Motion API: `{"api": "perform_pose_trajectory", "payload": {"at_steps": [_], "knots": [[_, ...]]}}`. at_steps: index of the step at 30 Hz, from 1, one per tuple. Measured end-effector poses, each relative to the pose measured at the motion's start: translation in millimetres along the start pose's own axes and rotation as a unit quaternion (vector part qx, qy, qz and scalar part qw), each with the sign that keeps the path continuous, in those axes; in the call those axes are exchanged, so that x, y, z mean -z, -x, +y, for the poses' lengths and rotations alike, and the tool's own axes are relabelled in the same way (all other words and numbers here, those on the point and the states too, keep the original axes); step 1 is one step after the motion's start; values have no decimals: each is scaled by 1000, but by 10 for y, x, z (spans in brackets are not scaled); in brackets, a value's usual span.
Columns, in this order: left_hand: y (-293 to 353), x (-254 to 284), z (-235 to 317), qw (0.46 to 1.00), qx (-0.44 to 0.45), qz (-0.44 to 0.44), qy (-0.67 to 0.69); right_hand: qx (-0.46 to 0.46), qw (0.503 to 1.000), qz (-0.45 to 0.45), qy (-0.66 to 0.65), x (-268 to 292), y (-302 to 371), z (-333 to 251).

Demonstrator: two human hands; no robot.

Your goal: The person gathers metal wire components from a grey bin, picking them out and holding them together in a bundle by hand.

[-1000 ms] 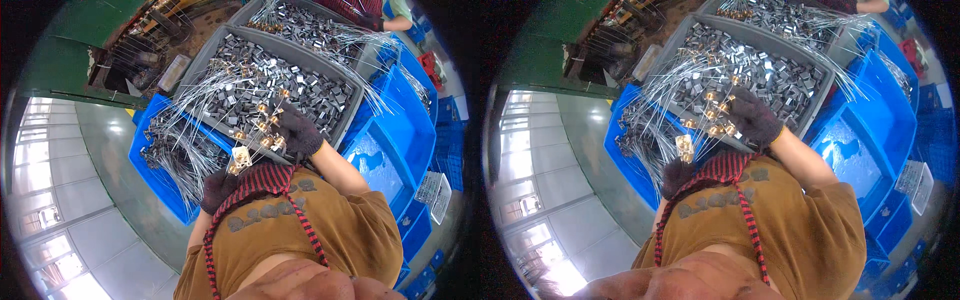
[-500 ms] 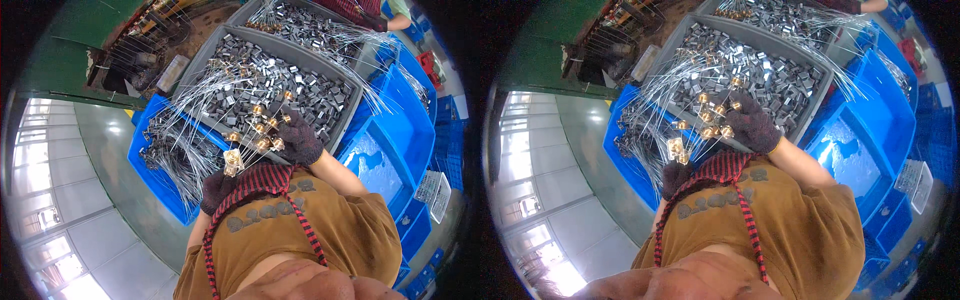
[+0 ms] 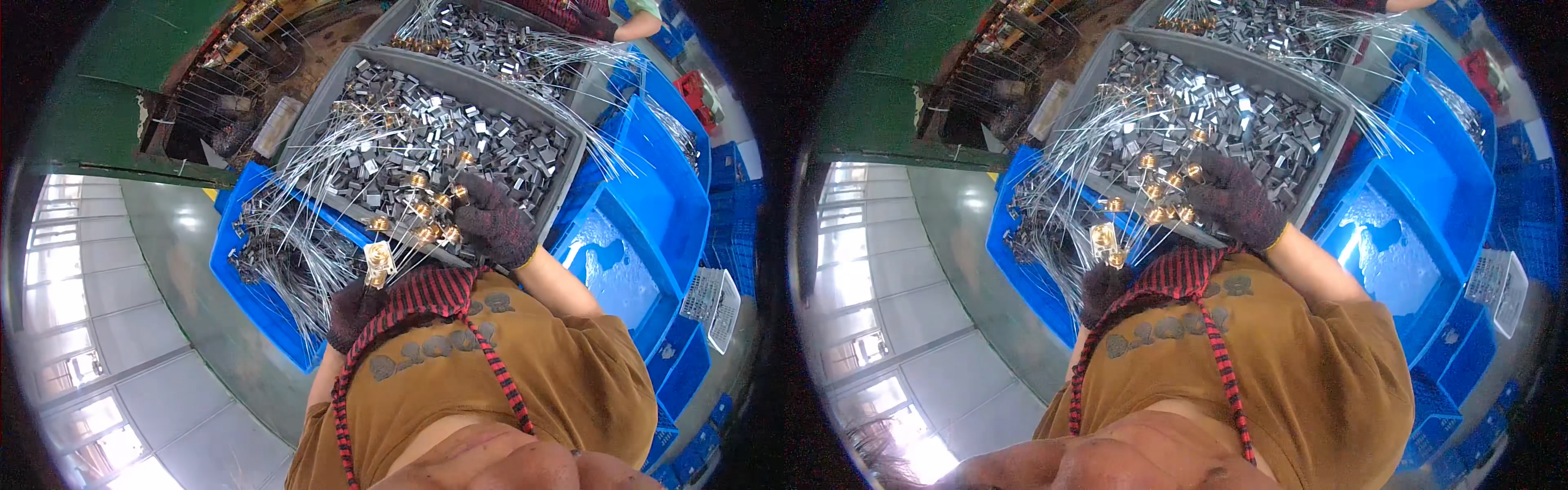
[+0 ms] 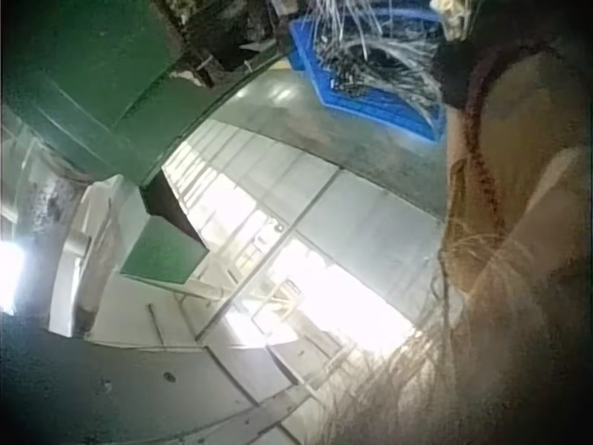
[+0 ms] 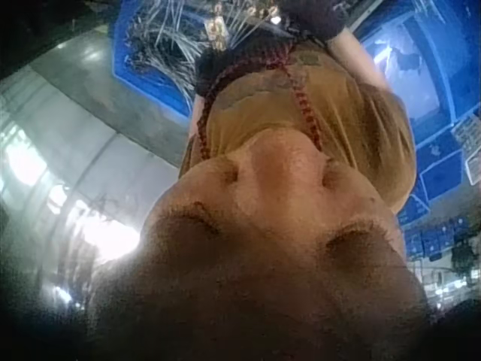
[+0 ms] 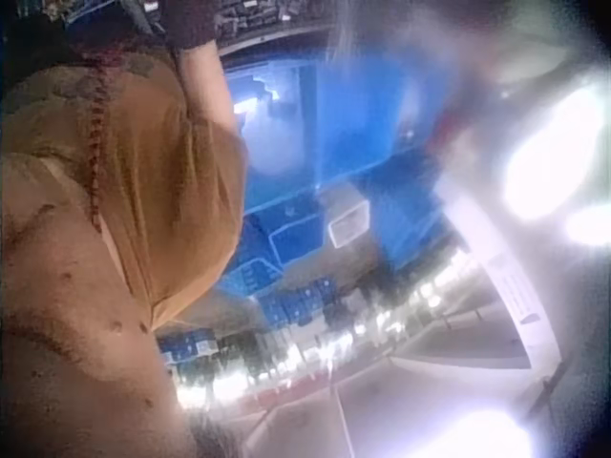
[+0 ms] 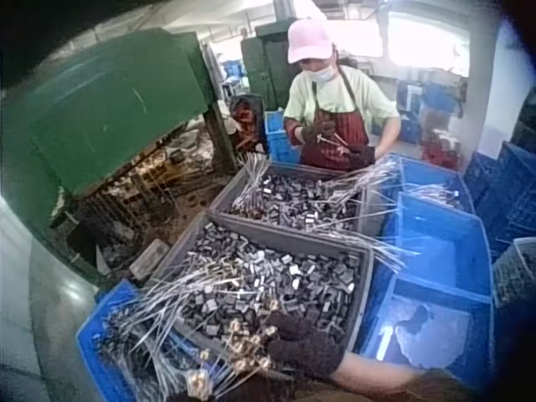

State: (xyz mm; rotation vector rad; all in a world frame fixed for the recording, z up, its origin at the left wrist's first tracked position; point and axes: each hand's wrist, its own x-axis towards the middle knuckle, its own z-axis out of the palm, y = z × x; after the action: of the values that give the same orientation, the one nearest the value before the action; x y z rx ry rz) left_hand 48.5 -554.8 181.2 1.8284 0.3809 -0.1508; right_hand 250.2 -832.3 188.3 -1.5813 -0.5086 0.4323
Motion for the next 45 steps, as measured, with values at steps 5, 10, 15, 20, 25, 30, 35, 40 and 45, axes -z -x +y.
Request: {"api": "perform_pose_trajectory", "payload": {"at_steps": [5,10,15,20,25,30,35,40,45], "knots": [[-97,54,-107,968,-82,-28,-236,295,946,43,126,-99,-104,184],[-42,7,-29,992,-22,53,-111,-90,993,46,-61,-217,-124,-185],[-37,39,-93,994,4,27,-108,-46,975,12,-216,-286,-199,163],[-35,-25,122,994,-64,46,-75,-87,915,92,-383,-411,-280,113],[-96,23,44,992,1,3,-129,-58,969,71,-231,-287,-224,94],[-143,23,13,995,63,-5,-79,-210,958,38,-194,-35,-77,521],[-262,1,-136,981,19,21,-191,90,927,-84,354,-20,131,992],[-371,38,65,984,61,-15,-167,-170,967,-136,133,415,-364,695],[-479,9,122,983,90,-31,-156,-69,884,45,459,491,-1043,631]]}}
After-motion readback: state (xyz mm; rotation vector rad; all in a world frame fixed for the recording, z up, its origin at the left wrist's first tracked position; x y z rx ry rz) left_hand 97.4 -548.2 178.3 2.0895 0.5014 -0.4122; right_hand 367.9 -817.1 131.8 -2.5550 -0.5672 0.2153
